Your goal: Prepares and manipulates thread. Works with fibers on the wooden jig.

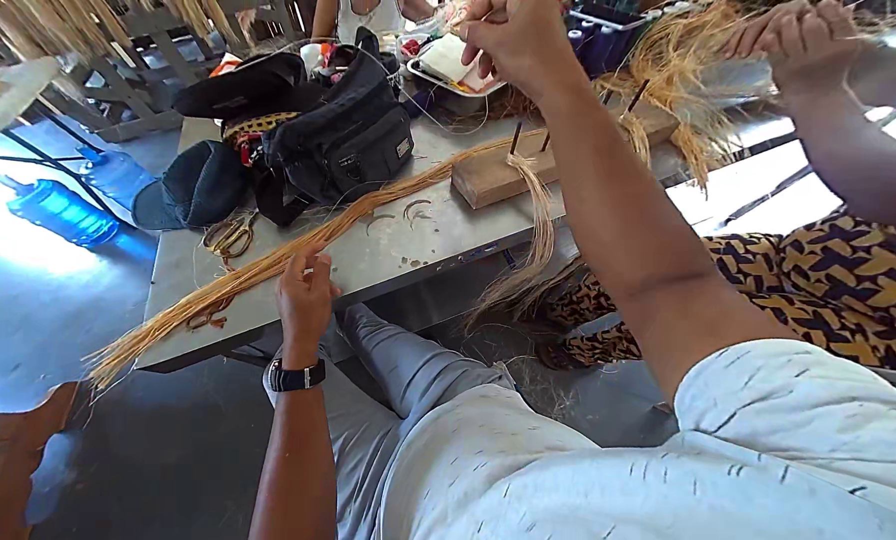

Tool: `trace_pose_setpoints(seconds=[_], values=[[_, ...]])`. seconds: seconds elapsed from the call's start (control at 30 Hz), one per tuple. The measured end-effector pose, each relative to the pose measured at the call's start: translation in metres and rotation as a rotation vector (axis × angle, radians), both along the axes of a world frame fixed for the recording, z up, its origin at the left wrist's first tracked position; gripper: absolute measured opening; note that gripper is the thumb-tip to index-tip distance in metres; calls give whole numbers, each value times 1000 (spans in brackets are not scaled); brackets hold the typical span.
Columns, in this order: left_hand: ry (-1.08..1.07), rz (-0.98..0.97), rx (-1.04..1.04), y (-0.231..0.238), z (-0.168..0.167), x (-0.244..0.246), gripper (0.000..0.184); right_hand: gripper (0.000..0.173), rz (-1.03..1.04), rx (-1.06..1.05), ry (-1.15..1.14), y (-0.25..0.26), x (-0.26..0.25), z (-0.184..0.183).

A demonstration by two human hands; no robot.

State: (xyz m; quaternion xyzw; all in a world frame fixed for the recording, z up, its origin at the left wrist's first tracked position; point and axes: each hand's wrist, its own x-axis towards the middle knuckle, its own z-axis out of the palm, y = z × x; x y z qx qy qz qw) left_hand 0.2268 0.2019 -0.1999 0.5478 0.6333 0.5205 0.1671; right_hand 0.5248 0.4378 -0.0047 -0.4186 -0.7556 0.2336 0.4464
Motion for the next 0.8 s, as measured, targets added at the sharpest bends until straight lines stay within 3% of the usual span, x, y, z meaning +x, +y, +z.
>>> trace_pose_setpoints(seconds=[0.13,0.27,0.43,0.57,0.8], values=[[-143,-236,88,-2,26,28,39,14,144,77,-20,-65,-9,3],[-350,-507,115,-4,56,58,50,12,268,49,-12,-121,-21,-20],[-521,-458,171,-7,64,74,40,11,407,-146,97,-143,-21,-65],[-738,-442,123,-10,55,54,44,9,542,-443,320,-135,3,-94],[-726,-497,58,-26,38,31,35,13,660,-619,405,-130,41,-125]])
